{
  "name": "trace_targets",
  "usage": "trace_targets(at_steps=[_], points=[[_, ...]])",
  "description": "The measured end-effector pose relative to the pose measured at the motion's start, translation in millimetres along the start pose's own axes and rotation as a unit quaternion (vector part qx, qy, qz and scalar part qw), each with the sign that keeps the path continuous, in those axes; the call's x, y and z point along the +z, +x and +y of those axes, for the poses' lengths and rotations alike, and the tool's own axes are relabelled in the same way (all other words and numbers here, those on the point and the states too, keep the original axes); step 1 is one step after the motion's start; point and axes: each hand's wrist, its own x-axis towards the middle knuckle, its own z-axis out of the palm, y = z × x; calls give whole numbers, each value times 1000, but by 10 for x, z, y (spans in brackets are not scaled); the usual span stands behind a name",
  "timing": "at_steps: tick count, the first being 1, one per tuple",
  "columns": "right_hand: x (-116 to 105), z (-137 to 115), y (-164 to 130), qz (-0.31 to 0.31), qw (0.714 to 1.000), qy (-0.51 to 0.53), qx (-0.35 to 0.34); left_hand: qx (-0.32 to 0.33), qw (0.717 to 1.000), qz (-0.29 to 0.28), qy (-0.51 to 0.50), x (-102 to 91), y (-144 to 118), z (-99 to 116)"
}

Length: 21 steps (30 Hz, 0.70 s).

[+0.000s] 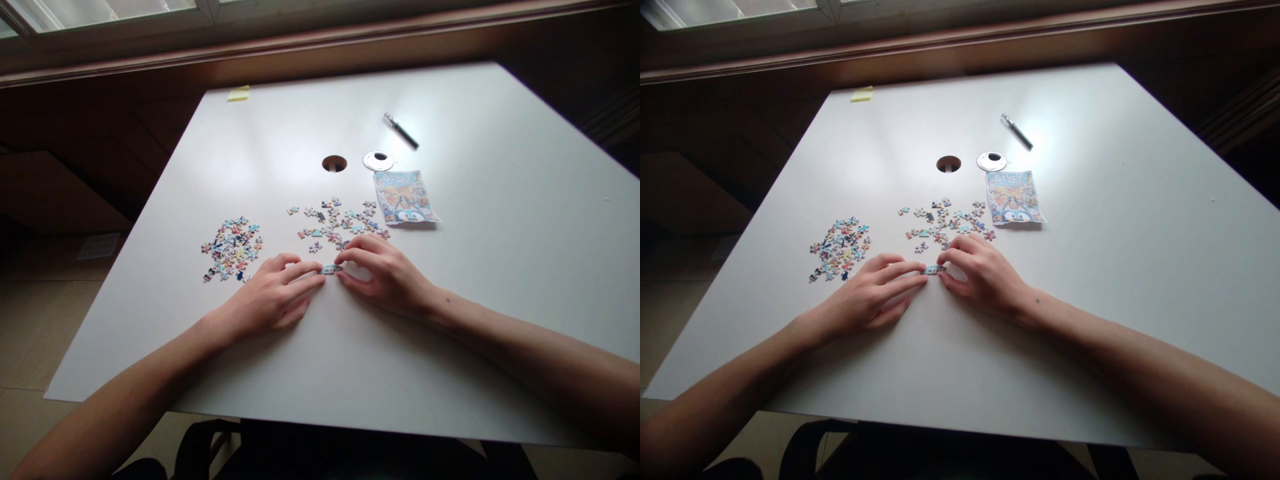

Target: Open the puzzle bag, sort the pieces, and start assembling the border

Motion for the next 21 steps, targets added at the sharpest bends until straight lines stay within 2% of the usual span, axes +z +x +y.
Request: trace_targets(at_steps=[7,15,21], points=[[-20,-5,-22,-8,999,-13,-47,-1,1000,-4,0,-3,1,2],[-47,-11,-33,-36,997,-27,-58,-2,1000,-1,-2,-6,3,4],[-52,-26,-25,-35,996,-31,-75,3,1000,6,1,-11,13,7]])
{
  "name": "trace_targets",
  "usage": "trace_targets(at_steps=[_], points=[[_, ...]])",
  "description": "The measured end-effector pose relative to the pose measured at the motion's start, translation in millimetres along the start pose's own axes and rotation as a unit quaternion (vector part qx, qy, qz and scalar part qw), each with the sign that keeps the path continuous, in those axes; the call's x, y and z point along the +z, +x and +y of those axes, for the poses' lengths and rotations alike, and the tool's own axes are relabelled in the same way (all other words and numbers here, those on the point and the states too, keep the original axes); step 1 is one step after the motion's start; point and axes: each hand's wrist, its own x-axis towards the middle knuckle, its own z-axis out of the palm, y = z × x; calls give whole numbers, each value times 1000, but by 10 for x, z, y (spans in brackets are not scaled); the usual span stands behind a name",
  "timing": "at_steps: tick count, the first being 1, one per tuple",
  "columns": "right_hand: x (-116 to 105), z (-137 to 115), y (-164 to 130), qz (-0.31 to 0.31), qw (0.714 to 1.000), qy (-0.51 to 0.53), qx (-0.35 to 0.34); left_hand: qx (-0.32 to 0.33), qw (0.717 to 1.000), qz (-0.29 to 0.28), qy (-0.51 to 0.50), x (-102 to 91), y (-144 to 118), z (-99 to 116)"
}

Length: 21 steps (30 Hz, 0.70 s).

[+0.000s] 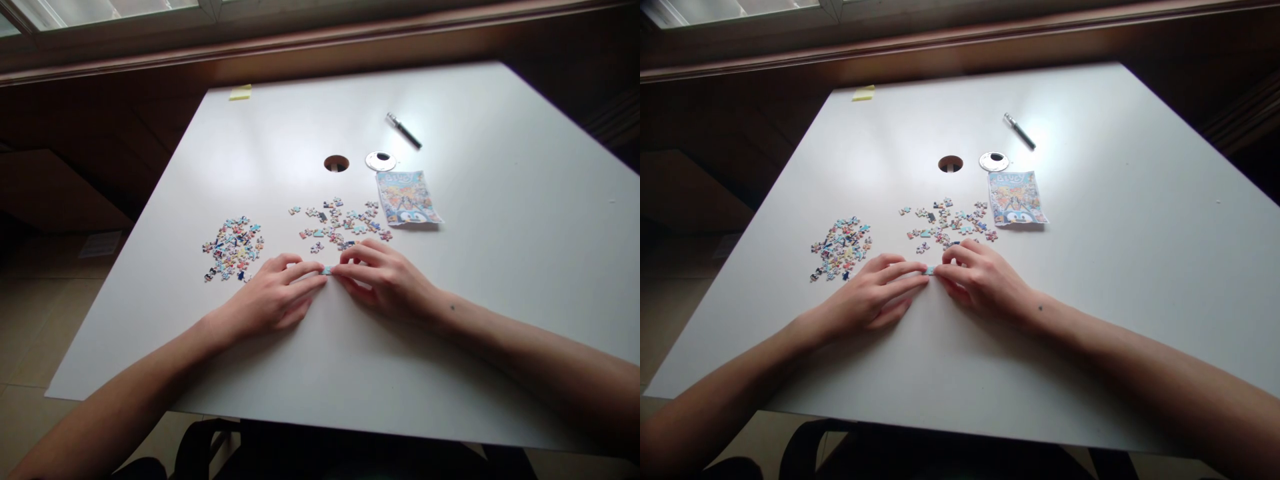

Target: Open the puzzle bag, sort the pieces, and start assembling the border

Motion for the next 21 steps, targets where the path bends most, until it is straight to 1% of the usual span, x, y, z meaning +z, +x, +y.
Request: trace_targets(at_steps=[4,9,16,21], points=[[-8,-7,6,1,1000,2,-8,4,1000,3,3,0,6,5],[-25,-23,18,-15,1000,1,-15,1,1000,6,-2,3,3,5],[22,1,-17,-10,1000,24,-9,-3,1000,5,-10,0,10,4],[8,-4,-10,-24,999,22,-2,-4,1000,-1,-8,-3,7,5]])
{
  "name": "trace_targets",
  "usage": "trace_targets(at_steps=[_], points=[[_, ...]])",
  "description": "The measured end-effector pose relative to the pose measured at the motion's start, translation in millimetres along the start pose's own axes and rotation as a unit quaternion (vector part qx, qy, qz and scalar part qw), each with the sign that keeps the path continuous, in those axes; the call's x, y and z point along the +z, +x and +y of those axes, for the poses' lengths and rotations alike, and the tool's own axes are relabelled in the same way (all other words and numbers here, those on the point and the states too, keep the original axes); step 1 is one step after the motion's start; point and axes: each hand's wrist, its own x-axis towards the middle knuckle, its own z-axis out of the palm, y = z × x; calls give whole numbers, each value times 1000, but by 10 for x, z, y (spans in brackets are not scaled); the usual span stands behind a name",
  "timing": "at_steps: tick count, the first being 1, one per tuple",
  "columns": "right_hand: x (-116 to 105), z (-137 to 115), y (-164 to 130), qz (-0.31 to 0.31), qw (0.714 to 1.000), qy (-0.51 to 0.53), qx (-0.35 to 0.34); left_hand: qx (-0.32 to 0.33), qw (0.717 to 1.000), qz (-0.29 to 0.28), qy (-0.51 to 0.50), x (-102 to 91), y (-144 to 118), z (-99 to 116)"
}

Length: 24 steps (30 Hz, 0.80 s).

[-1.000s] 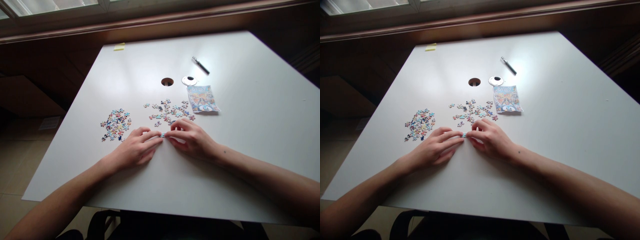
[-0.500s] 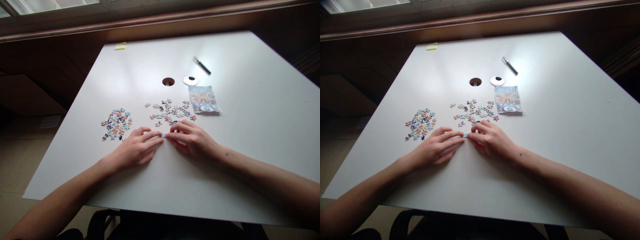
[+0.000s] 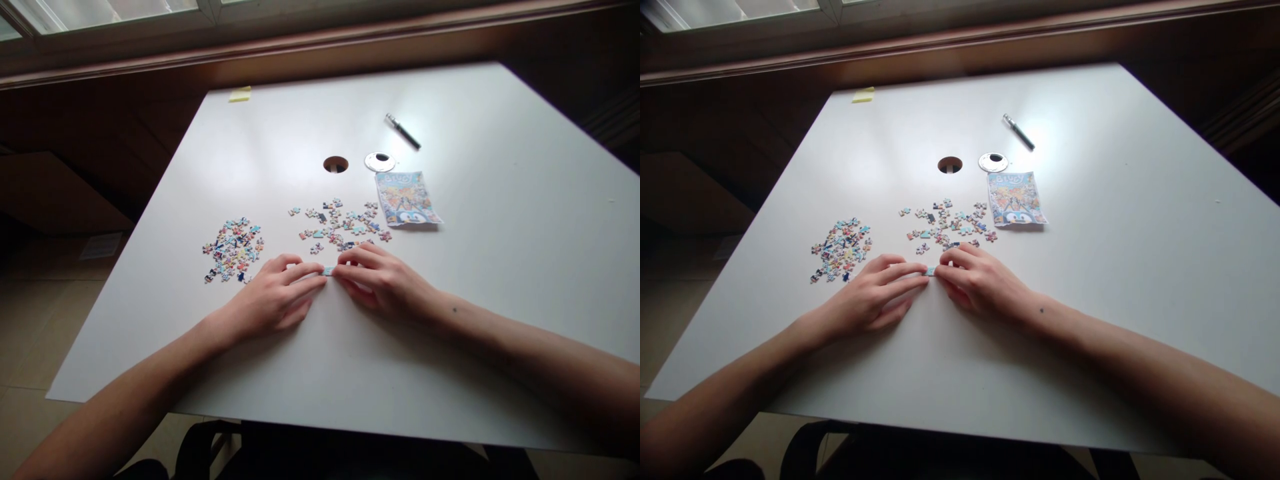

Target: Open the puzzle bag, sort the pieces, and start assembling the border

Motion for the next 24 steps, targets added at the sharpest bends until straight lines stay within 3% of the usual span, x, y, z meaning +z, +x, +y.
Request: trace_targets(at_steps=[24], points=[[-27,56,-51,30,999,35,5,-7,1000,-18,-6,13,-24,-1]])
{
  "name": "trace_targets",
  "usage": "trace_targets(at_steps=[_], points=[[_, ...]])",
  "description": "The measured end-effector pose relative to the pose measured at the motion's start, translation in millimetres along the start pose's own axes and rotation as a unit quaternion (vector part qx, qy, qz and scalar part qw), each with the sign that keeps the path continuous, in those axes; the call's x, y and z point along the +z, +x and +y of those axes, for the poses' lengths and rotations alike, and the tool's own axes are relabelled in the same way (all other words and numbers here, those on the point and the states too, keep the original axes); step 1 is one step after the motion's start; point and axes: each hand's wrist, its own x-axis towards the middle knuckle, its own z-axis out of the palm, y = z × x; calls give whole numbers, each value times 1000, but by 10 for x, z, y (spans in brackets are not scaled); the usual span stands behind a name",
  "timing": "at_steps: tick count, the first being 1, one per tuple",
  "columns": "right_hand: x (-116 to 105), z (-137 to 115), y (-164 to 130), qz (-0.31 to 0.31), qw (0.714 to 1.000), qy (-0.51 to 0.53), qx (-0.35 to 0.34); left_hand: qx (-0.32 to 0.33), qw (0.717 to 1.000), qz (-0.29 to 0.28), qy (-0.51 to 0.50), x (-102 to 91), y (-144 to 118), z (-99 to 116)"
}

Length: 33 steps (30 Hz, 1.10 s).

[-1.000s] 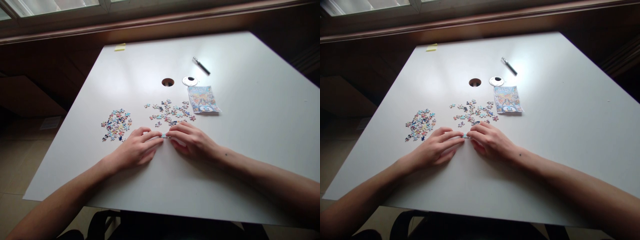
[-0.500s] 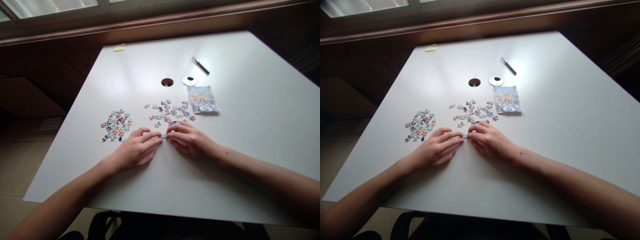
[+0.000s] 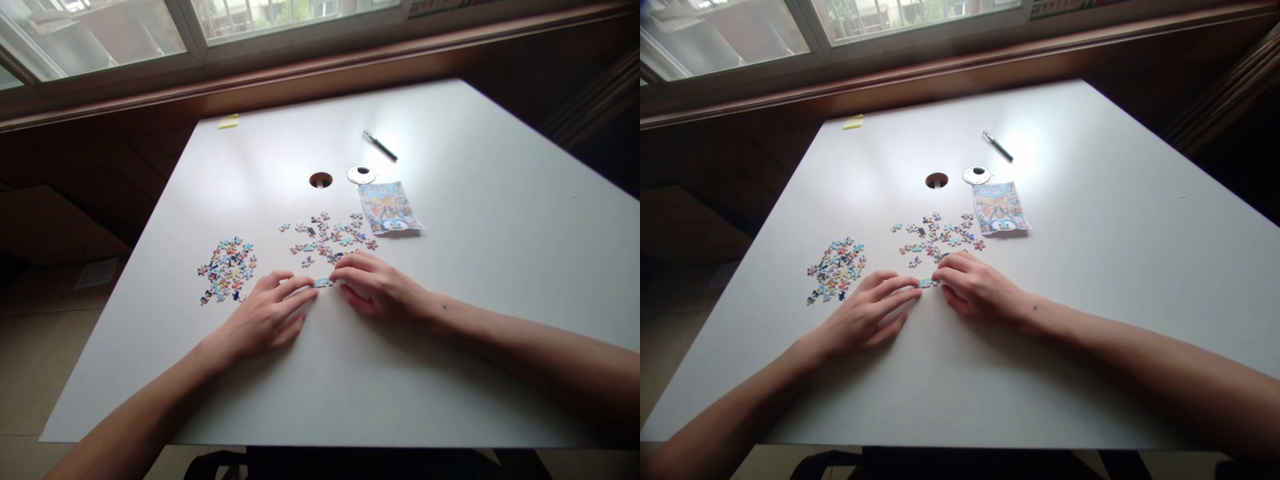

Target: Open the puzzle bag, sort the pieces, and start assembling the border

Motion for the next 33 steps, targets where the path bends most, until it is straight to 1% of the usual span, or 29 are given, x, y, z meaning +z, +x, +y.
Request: trace_targets(at_steps=[5,10,16,18,20,23,26,28,31,33], points=[[-53,21,-29,-5,1000,-10,15,-3,1000,5,-6,8,0,1],[-35,22,-30,-16,1000,-4,21,-8,1000,26,-8,35,4,7],[-30,10,-14,-26,999,-17,22,-14,999,32,31,78,53,51],[-43,-9,-10,-40,999,-32,12,-14,999,29,31,80,58,55],[-57,-29,-13,-70,996,-48,-12,-15,999,25,25,71,54,51],[-69,-42,-32,-101,992,-60,-35,-20,999,25,3,46,38,42],[-68,-32,-59,-113,991,-44,-57,-24,998,51,-40,29,21,45],[-68,-24,-72,-132,987,-33,-83,-12,994,62,-85,25,14,56],[-73,-20,-79,-153,983,-36,-98,16,988,46,-144,34,9,71],[-79,-19,-77,-158,982,-39,-97,23,987,40,-154,47,9,74]])
